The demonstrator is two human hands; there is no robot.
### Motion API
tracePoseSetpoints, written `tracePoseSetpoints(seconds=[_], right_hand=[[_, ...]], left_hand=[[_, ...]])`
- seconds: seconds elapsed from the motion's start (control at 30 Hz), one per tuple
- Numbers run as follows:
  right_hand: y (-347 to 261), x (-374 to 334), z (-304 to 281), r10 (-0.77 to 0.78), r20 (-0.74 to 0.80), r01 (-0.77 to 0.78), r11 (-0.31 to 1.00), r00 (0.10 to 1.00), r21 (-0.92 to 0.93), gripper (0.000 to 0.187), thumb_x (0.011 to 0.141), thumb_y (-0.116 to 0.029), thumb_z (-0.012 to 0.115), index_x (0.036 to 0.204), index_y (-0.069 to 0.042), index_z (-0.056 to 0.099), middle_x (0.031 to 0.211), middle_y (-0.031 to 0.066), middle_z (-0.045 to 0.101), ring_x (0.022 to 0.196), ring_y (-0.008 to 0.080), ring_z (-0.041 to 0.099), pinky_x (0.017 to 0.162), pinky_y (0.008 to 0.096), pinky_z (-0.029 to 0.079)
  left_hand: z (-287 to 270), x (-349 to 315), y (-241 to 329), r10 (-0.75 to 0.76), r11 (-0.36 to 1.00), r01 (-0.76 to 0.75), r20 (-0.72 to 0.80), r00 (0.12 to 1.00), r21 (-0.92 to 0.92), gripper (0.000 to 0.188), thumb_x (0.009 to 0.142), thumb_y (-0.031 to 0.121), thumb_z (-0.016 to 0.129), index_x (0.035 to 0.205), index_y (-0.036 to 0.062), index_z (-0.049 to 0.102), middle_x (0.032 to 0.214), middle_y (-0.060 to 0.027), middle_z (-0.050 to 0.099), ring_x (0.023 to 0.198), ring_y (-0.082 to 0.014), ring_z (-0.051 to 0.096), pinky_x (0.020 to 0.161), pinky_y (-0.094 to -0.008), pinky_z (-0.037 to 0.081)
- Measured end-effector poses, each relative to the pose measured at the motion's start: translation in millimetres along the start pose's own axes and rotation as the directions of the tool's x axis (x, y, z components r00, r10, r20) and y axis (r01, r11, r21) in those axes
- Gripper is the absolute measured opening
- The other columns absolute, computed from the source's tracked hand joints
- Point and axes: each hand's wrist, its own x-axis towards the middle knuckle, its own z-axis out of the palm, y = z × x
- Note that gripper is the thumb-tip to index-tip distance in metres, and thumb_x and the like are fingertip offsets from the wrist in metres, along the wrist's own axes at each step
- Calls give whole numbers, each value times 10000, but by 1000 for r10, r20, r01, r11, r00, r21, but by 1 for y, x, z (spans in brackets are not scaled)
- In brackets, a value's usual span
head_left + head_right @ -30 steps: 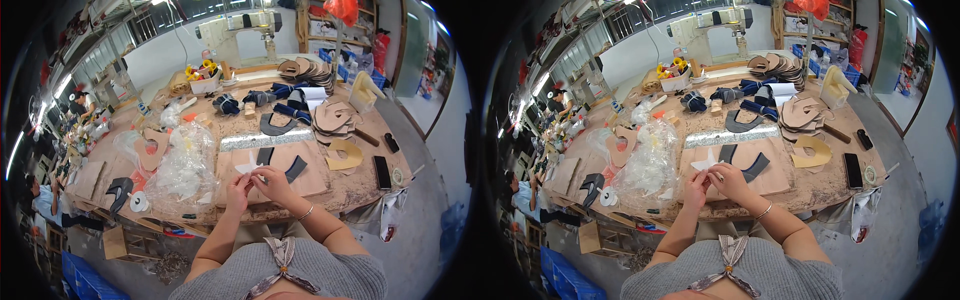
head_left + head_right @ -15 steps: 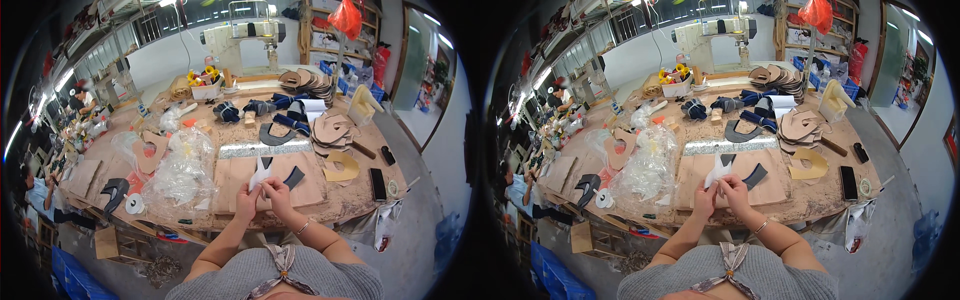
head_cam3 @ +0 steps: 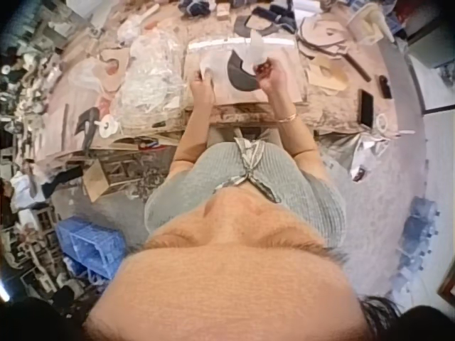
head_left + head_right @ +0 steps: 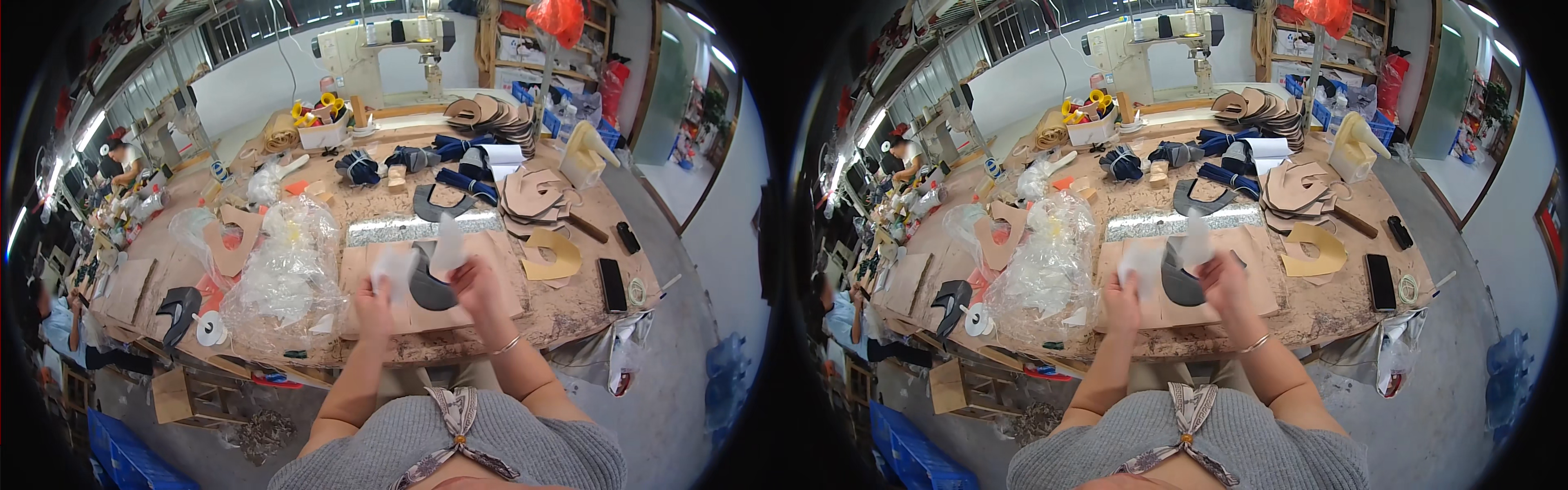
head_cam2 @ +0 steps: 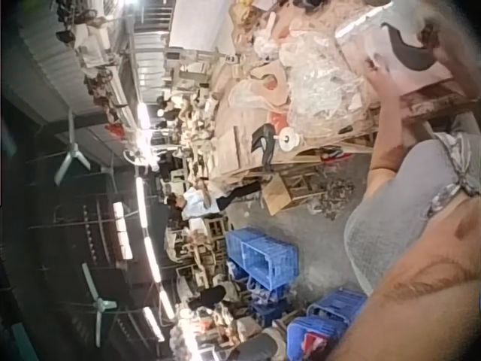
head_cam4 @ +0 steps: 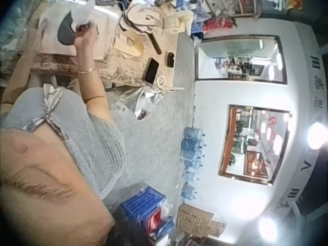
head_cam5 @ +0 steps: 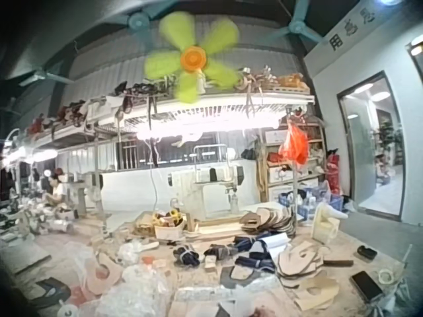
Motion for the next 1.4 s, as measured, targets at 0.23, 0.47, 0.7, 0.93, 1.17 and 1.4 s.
tracePoseSetpoints(seconds=[0.23, 0.47, 0.7, 0.93, 1.17, 1.4], right_hand=[[-70, 0, 1, -112, 3, 110, 974, 994, -198, 180, 959, -205, 471, 1005, -58, 565, 942, 49, 660, 810, 156, 627, 765, 323, 530], [-36, -14, -8, -398, 168, 410, 669, 902, -620, 56, 924, -81, 537, 962, -45, 560, 951, 48, 657, 844, 135, 633, 743, 316, 517], [10, -39, 32, -175, 936, 851, -392, 305, -350, 23, 925, -38, 553, 923, -16, 549, 865, 40, 625, 742, 65, 578, 648, 223, 474], [9, -21, 14, -352, 147, 380, 809, 924, -449, 73, 941, -88, 564, 901, -37, 529, 822, 32, 602, 701, 69, 562, 629, 199, 465], [-13, -14, 8, -313, 90, 326, 913, 945, -247, 83, 947, -108, 570, 910, -45, 529, 849, 54, 605, 730, 111, 606, 731, 290, 575], [-25, -12, 7, -309, 77, 318, 912, 948, -261, 83, 962, -133, 547, 921, -63, 528, 873, 57, 623, 756, 123, 622, 706, 293, 573]], left_hand=[[-51, 55, 24, 486, 266, -473, 307, 818, 840, 382, 813, -4, 644, 1178, 100, 600, 1184, -128, 543, 951, -289, 593, 786, -357, 514], [-25, 36, 45, 407, -168, -643, 647, 645, 747, 132, 829, 112, 663, 953, 92, 704, 1068, -87, 597, 959, -300, 577, 827, -398, 483], [32, -2, 22, -102, 973, 28, 315, 943, 230, 207, 932, 178, 622, 1014, -8, 656, 887, -69, 658, 745, -82, 606, 619, -237, 503], [36, -10, 36, 185, 805, -334, 328, 926, 490, 129, 889, 106, 659, 995, 34, 673, 802, -68, 687, 682, -105, 635, 610, -238, 510], [38, 12, 41, 264, 668, -526, 493, 829, 527, 123, 871, 84, 668, 980, 27, 674, 822, -126, 705, 726, -151, 675, 644, -271, 526], [44, 5, 55, 72, 743, -421, 564, 823, 520, 120, 889, 59, 651, 1001, 28, 681, 774, -57, 691, 645, -89, 640, 573, -218, 523]])
